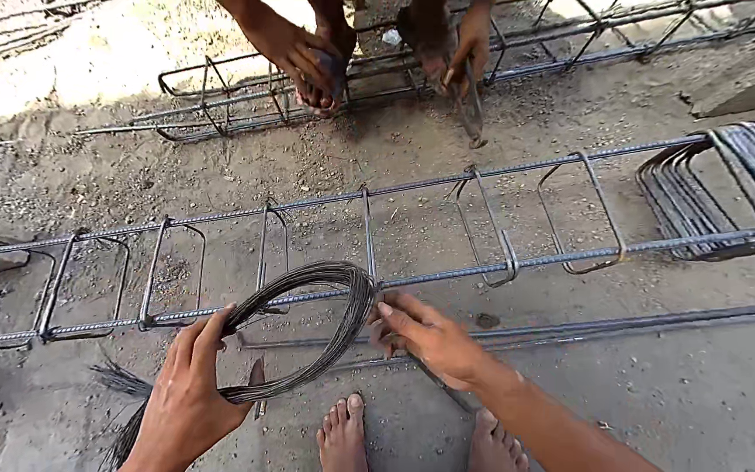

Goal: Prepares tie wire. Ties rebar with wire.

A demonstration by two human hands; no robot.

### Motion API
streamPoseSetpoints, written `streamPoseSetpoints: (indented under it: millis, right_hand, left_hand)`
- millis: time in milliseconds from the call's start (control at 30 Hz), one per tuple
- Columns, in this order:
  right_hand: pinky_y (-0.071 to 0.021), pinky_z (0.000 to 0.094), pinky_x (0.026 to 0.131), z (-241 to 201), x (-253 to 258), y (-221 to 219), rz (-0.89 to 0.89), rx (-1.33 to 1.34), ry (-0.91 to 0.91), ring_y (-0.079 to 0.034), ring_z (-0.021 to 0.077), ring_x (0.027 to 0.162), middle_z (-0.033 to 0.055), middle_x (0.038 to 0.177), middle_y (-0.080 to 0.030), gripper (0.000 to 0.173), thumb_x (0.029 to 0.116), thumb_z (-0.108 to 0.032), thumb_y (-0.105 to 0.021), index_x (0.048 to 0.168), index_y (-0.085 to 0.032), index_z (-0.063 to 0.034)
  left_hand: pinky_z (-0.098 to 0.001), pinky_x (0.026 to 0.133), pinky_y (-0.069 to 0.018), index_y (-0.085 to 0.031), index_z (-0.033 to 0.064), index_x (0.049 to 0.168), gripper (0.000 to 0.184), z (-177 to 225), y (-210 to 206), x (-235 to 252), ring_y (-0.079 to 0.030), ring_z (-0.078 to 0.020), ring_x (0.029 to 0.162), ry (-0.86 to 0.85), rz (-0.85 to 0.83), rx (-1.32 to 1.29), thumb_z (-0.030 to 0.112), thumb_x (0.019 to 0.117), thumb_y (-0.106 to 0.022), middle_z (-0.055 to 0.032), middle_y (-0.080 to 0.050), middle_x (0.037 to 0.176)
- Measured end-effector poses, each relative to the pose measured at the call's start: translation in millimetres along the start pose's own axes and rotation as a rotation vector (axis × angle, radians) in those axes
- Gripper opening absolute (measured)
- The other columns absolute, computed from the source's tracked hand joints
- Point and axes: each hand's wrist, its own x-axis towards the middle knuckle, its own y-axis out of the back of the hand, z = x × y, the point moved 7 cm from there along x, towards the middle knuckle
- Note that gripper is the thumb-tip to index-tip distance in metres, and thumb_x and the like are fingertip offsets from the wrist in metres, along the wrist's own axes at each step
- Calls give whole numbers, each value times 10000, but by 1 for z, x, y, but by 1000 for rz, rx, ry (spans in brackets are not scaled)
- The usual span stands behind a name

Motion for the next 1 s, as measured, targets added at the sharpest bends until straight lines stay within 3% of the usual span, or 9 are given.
streamPoseSetpoints:
  millis: [133,267,367,500,600,800,867,933,1000]
  right_hand:
    - [-529,221,702,0,-1,-2,-38,181,44,-627,54,787,-33,888,-658,393,1116,-260,-291,977,-622,-101]
    - [-522,201,659,1,-8,-5,-95,256,42,-631,46,746,-15,906,-685,343,1115,-289,-303,1065,-586,-101]
    - [-504,182,619,-6,-11,-7,-137,245,56,-608,36,693,-16,880,-668,273,1119,-281,-338,1172,-544,-108]
    - [-417,150,526,2,-11,-7,-148,242,-49,-470,-4,569,-75,761,-535,299,1121,-299,-310,1002,-543,-155]
    - [-343,125,476,6,-19,-4,-143,239,-116,-384,-26,516,-102,683,-441,303,1114,-333,-370,897,-527,-191]
    - [-277,95,448,-44,-51,41,-12,8,112,-344,-82,485,-161,592,-402,275,1067,-300,-513,832,-637,-233]
    - [-271,92,449,-66,-63,58,52,-21,210,-342,-86,480,-159,569,-390,324,1054,-303,-528,754,-624,-226]
    - [-278,103,443,-91,-82,90,179,-14,309,-341,-66,461,-144,540,-384,400,1051,-320,-524,666,-585,-228]
    - [-269,126,417,-110,-113,134,389,9,419,-313,-39,421,-136,505,-345,442,1058,-303,-459,625,-520,-244]
  left_hand:
    - [-445,769,-534,-494,21,1444,799,-1,-10,2,-635,-314,879,-56,-33,-20,513,836,-654,-225,-641,1102]
    - [-391,769,-528,-470,21,1453,837,3,-10,9,-629,-280,884,-51,-18,-58,536,824,-667,-217,-637,1101]
    - [-431,760,-532,-489,18,1449,825,2,-16,11,-634,-303,882,-65,-30,-60,524,821,-664,-214,-644,1097]
    - [-405,779,-534,-488,56,1452,804,-4,-18,7,-636,-281,905,-71,-45,-58,526,824,-665,-189,-644,1107]
    - [-421,718,-537,-508,13,1422,798,-18,-17,4,-641,-302,852,-59,-48,-36,518,822,-653,-206,-648,1073]
    - [-450,627,-520,-485,-40,1428,845,-46,1,12,-614,-322,738,-33,-69,-21,506,804,-653,-259,-625,1038]
    - [-478,577,-487,-530,-28,1360,646,-49,6,18,-596,-351,684,-54,-43,-6,392,877,-616,-260,-621,965]
    - [-540,544,-479,-600,-65,1167,412,-67,13,19,-612,-421,670,-68,-8,53,277,941,-563,-277,-616,915]
    - [-599,580,-495,-589,-94,1053,358,-103,21,18,-634,-479,717,-45,-54,131,239,949,-510,-297,-613,910]
